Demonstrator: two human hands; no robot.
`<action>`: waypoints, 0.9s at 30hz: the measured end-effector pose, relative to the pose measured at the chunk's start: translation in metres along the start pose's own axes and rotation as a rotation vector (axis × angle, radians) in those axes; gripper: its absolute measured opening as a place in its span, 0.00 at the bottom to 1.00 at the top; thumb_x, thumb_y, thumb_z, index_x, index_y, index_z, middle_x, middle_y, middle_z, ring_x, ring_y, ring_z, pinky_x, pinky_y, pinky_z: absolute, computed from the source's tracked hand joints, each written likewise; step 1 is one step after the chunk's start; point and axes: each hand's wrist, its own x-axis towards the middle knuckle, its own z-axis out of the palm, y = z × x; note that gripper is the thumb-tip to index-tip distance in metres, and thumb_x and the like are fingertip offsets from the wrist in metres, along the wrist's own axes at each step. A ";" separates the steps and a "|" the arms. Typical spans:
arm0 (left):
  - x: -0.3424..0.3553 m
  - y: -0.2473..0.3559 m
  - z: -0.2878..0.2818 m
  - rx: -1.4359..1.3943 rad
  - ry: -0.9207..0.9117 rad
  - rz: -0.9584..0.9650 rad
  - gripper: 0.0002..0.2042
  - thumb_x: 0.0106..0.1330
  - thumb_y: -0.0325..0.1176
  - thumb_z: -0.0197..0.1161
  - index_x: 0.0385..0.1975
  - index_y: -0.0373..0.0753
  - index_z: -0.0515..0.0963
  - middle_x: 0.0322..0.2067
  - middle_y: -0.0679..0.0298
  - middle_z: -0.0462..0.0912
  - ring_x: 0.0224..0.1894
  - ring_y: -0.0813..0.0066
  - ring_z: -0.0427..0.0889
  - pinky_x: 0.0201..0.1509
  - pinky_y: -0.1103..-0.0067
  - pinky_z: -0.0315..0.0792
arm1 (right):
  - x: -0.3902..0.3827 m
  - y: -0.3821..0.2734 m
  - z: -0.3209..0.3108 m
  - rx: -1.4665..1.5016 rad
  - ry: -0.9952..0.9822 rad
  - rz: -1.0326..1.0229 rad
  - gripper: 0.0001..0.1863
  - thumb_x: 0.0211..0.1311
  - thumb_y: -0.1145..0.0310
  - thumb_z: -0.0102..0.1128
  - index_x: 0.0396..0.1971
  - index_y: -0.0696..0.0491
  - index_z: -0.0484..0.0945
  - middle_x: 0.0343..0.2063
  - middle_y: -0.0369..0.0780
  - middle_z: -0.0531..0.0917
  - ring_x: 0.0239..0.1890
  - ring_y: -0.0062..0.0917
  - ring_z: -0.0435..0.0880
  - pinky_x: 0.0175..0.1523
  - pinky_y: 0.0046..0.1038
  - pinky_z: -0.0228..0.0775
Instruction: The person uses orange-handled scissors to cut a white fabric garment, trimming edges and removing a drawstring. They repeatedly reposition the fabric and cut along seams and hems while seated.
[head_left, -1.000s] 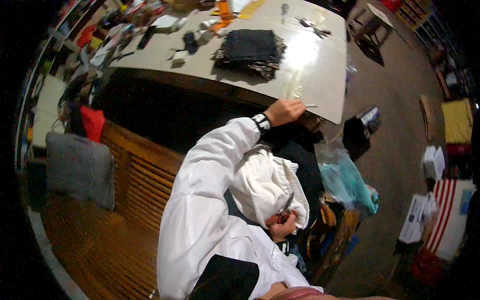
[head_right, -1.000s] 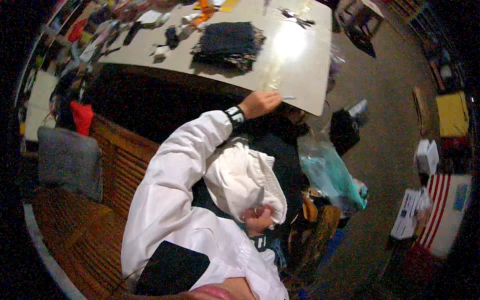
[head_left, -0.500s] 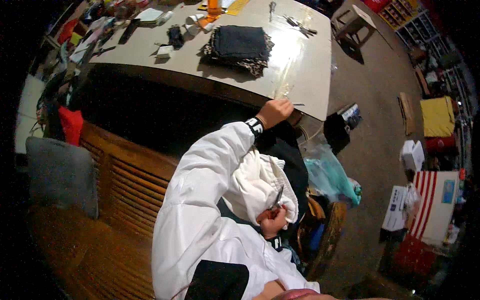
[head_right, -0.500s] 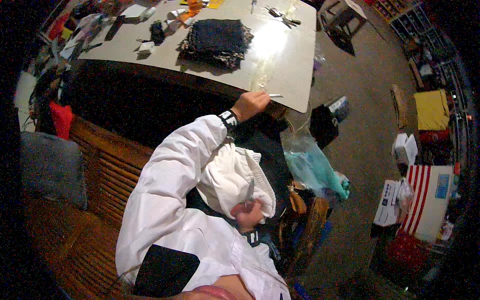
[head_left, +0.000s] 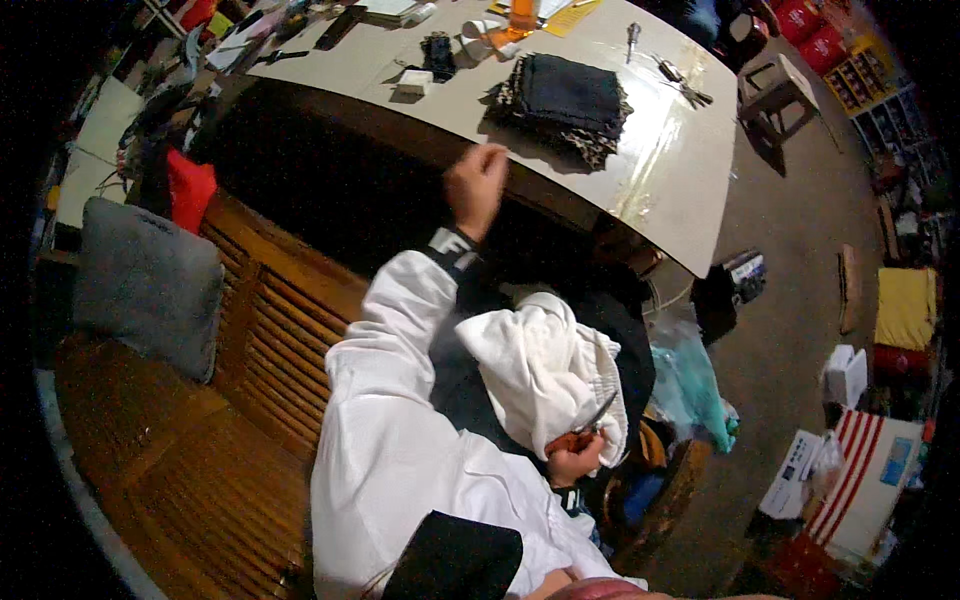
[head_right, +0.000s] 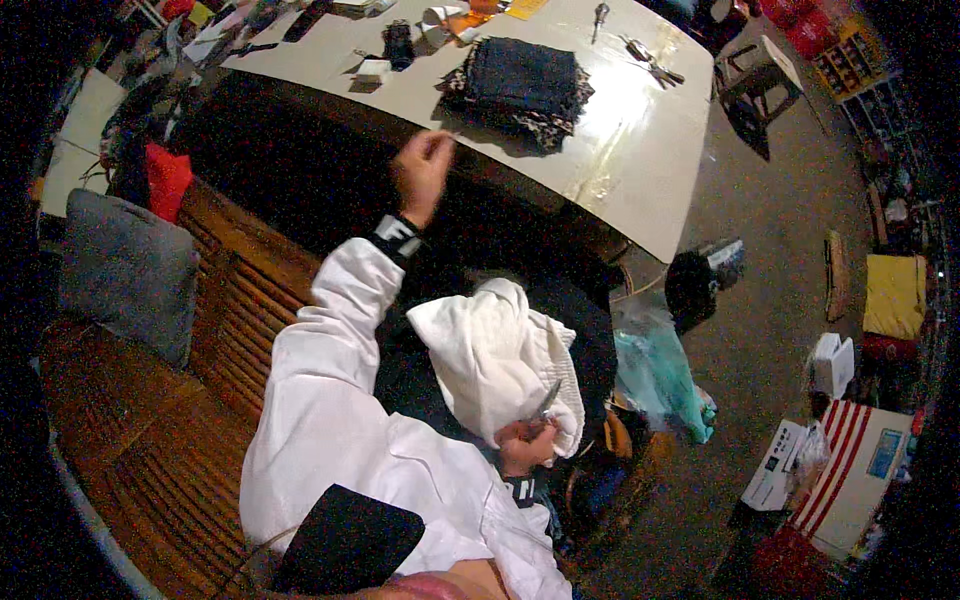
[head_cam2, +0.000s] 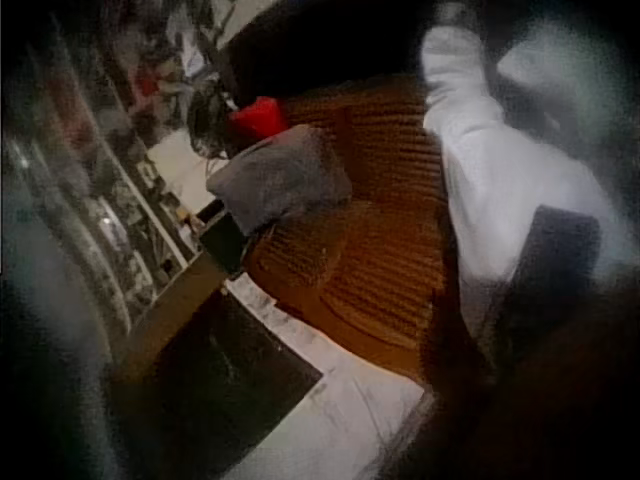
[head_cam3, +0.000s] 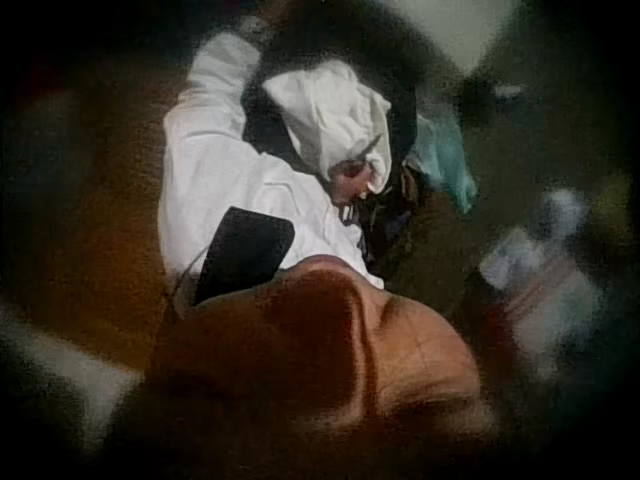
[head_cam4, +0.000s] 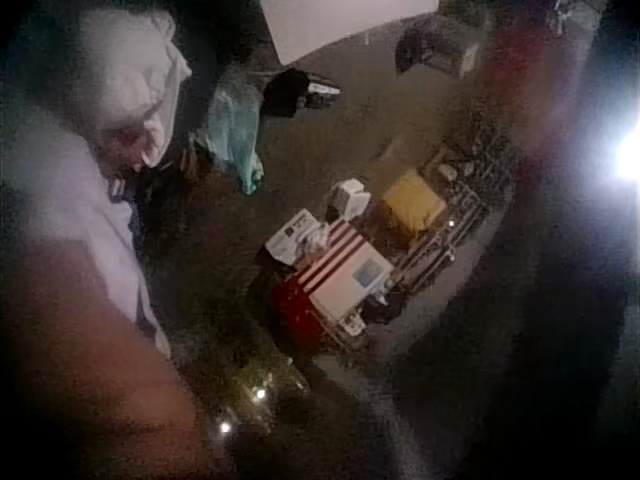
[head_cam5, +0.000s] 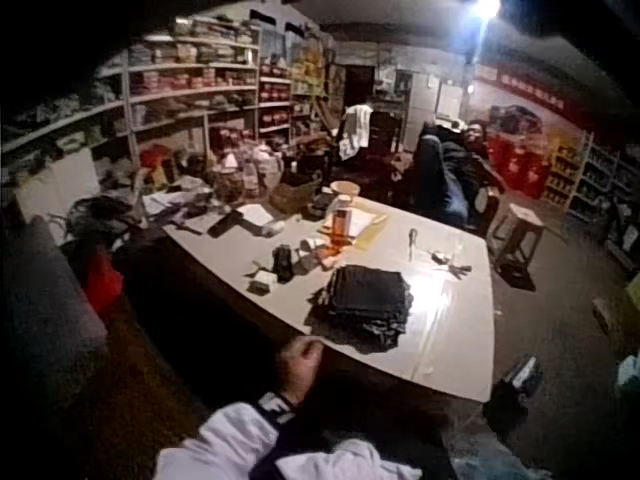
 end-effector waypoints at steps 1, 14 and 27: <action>0.024 -0.027 -0.021 0.063 0.110 -0.017 0.06 0.57 0.33 0.62 0.31 0.39 0.80 0.28 0.56 0.82 0.31 0.57 0.81 0.34 0.71 0.74 | -0.004 0.004 0.001 0.010 -0.006 0.060 0.13 0.43 0.79 0.52 0.33 0.60 0.68 0.16 0.33 0.68 0.15 0.18 0.68 0.24 0.19 0.62; 0.107 -0.108 -0.041 0.294 -0.104 -0.045 0.15 0.55 0.39 0.63 0.37 0.35 0.77 0.38 0.46 0.79 0.44 0.49 0.77 0.47 0.66 0.69 | 0.009 -0.018 -0.002 -0.154 -0.029 0.055 0.16 0.47 0.76 0.54 0.39 0.60 0.69 0.20 0.41 0.74 0.20 0.29 0.73 0.29 0.27 0.66; -0.184 -0.069 0.091 0.195 -1.725 -0.448 0.36 0.55 0.64 0.51 0.47 0.33 0.75 0.50 0.41 0.73 0.53 0.46 0.72 0.55 0.66 0.67 | 0.017 -0.027 -0.009 -0.264 -0.089 0.017 0.09 0.44 0.75 0.58 0.28 0.57 0.70 0.17 0.44 0.73 0.19 0.37 0.75 0.34 0.28 0.70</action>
